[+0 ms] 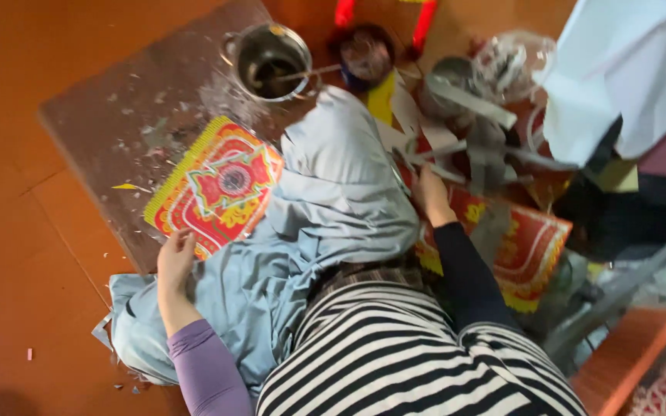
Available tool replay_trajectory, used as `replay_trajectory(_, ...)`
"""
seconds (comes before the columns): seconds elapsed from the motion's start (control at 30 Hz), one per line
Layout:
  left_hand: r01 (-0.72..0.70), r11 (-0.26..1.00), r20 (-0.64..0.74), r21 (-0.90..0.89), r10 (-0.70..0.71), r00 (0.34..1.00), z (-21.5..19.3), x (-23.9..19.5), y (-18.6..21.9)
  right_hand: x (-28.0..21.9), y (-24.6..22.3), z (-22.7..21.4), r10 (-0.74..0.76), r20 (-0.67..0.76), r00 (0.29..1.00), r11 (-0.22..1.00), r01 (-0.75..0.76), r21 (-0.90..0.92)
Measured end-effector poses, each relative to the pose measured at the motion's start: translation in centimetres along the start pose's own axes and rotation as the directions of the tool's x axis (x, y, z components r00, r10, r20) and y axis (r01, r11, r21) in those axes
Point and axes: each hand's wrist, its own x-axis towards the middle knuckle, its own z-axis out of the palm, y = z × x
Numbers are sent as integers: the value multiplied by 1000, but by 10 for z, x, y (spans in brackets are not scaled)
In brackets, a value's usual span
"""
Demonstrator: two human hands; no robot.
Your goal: Assembling and decorating large traditional paper votive horse offerings.
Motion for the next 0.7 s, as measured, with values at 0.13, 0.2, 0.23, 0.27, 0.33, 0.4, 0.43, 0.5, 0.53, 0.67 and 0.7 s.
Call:
replay_trajectory(0.13, 45, 999, 24, -17, -45, 999, -1, -5, 12, -18, -27, -13, 146, -10, 989, 985, -144, 100)
replay_trajectory(0.2, 81, 996, 35, -21, -80, 996, -4, -7, 12, -21, -27, -8, 175, 6, 985, 978, -174, 116)
replay_trajectory(0.23, 82, 997, 47, -8, -82, 996, -4, -8, 13, -24, -31, -10, 191, 11, 982, 974, -191, 120)
replay_trajectory(0.27, 52, 999, 44, 11, -52, 998, -5, -9, 13, -26, -36, -12, 154, 30, 988, 976, -157, 154)
replay_trajectory(0.33, 23, 999, 51, 36, -25, 998, -7, -12, 12, -31, -46, -17, 127, 51, 991, 973, -135, 190)
replay_trajectory(0.4, 10, 996, 42, 84, -13, 999, -6, -9, 12, -29, -57, -23, 87, 108, 990, 976, -106, 191)
replay_trajectory(0.43, 5, 996, 50, 87, -10, 999, -6, -10, 14, -27, -56, -24, 96, 106, 990, 975, -115, 192)
replay_trajectory(0.5, 44, 989, 44, 141, -50, 998, -7, -11, 19, -24, -53, -24, -64, 42, 997, 971, 53, 231)
replay_trajectory(0.53, 40, 988, 52, 146, -48, 998, -7, -9, 13, -18, -49, -27, -55, 40, 998, 972, 44, 232)
replay_trajectory(0.67, 100, 993, 72, 64, -105, 992, -5, 2, -14, 25, -22, -52, -16, -215, 976, 980, 58, 192)
replay_trajectory(0.7, 114, 993, 85, 27, -116, 990, -5, 5, -22, 39, -13, -62, -17, -301, 954, 970, 89, 227)
